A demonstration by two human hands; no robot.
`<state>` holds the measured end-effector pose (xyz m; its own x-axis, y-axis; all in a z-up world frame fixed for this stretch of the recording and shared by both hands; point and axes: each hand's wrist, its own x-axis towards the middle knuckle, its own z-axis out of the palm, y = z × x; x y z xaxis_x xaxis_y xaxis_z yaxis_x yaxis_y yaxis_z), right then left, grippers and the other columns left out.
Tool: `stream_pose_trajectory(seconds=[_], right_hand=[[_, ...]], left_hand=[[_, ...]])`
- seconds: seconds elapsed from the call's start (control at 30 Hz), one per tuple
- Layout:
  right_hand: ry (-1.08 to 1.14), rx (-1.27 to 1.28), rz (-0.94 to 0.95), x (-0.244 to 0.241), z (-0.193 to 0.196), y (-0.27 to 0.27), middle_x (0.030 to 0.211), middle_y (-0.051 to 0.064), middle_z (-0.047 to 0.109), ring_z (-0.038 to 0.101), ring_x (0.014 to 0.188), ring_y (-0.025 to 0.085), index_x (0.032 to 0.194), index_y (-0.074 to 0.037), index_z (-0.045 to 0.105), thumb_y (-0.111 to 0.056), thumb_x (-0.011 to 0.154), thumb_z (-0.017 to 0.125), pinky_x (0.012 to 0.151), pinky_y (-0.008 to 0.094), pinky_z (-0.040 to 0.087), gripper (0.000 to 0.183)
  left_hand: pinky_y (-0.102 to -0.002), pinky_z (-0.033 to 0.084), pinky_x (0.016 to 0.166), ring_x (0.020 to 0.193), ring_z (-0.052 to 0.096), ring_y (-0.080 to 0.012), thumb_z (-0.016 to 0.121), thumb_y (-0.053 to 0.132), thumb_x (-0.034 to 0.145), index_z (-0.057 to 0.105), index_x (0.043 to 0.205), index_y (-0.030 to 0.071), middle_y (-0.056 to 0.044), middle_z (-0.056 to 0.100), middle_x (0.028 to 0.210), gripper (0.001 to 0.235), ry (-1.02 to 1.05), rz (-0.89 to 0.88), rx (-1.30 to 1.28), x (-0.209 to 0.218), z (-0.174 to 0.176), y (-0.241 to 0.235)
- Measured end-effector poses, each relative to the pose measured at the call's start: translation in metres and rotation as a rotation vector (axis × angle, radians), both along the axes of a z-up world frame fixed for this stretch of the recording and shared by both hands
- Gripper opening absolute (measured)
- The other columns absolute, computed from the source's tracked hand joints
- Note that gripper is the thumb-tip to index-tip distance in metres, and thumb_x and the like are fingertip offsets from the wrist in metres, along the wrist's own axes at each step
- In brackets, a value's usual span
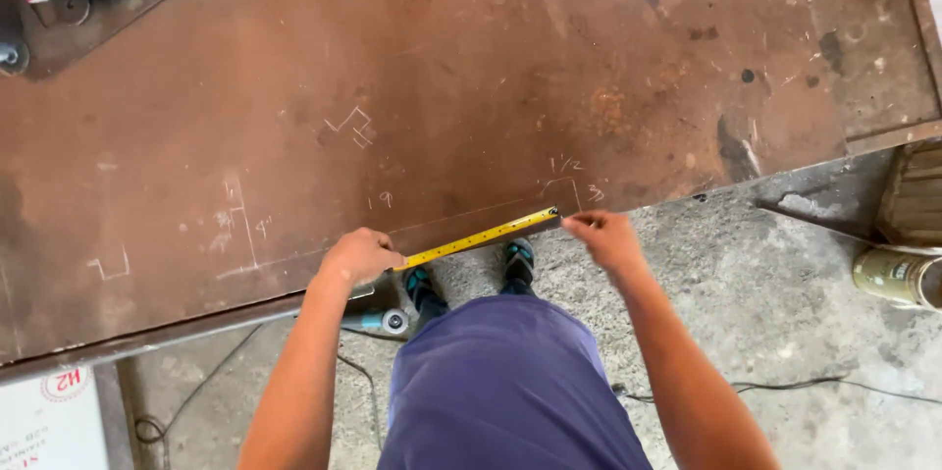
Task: Measuring and marking a metal plate on a workbench using a tape measure, square ruler, and chalk.
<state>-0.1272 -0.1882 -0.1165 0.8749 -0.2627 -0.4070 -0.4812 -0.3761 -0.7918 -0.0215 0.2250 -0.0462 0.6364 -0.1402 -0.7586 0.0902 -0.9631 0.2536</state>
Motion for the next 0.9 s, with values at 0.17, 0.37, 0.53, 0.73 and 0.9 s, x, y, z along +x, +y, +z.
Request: stream_pose_trajectory(seconds=[0.17, 0.37, 0.53, 0.73, 0.9], right_hand=[[0.168, 0.471, -0.454, -0.012, 0.002, 0.063, 0.060, -0.004, 0.050, 0.038, 0.046, 0.006, 0.104, 0.000, 0.079, -0.025, 0.086, 0.082, 0.041, 0.028, 0.028, 0.031], [0.139, 0.559, -0.779, -0.007, -0.016, 0.083, 0.056, -0.005, 0.045, 0.035, 0.041, 0.006, 0.100, 0.002, 0.076, -0.023, 0.085, 0.083, 0.038, 0.026, 0.025, 0.030], [0.095, 0.512, -0.878, -0.006, -0.017, 0.089, 0.055, -0.004, 0.048, 0.037, 0.040, 0.007, 0.098, 0.003, 0.076, -0.024, 0.085, 0.083, 0.038, 0.027, 0.026, 0.031], [0.129, 0.531, -0.972, 0.000, -0.010, 0.092, 0.056, -0.003, 0.051, 0.039, 0.041, 0.008, 0.094, 0.003, 0.074, -0.024, 0.085, 0.084, 0.038, 0.027, 0.026, 0.030], [0.084, 0.508, -0.950, -0.003, -0.028, 0.094, 0.056, -0.002, 0.051, 0.038, 0.043, 0.007, 0.092, 0.004, 0.074, -0.026, 0.086, 0.084, 0.039, 0.027, 0.026, 0.032]], left_hand=[[-0.044, 0.056, 0.095, 0.107, 0.072, -0.0331, 0.078, 0.043, 0.073, 0.082, 0.105, 0.016, -0.014, 0.077, 0.109, 0.043, 0.037, 0.040, 0.048, -0.002, 0.013, -0.007], [-0.044, 0.055, 0.096, 0.108, 0.071, -0.0324, 0.076, 0.042, 0.076, 0.081, 0.108, 0.015, -0.015, 0.077, 0.109, 0.042, 0.051, 0.049, 0.094, 0.001, 0.025, -0.018], [-0.045, 0.055, 0.096, 0.108, 0.071, -0.0333, 0.076, 0.042, 0.076, 0.080, 0.110, 0.016, -0.015, 0.077, 0.110, 0.043, 0.047, 0.055, 0.113, 0.001, 0.021, -0.022], [-0.044, 0.056, 0.095, 0.106, 0.072, -0.0330, 0.076, 0.040, 0.075, 0.081, 0.108, 0.016, -0.015, 0.077, 0.108, 0.041, 0.064, 0.040, 0.125, 0.001, 0.020, -0.026], [-0.044, 0.057, 0.093, 0.104, 0.073, -0.0325, 0.075, 0.040, 0.077, 0.082, 0.107, 0.017, -0.015, 0.078, 0.106, 0.039, 0.073, 0.058, 0.145, 0.002, 0.027, -0.030]])
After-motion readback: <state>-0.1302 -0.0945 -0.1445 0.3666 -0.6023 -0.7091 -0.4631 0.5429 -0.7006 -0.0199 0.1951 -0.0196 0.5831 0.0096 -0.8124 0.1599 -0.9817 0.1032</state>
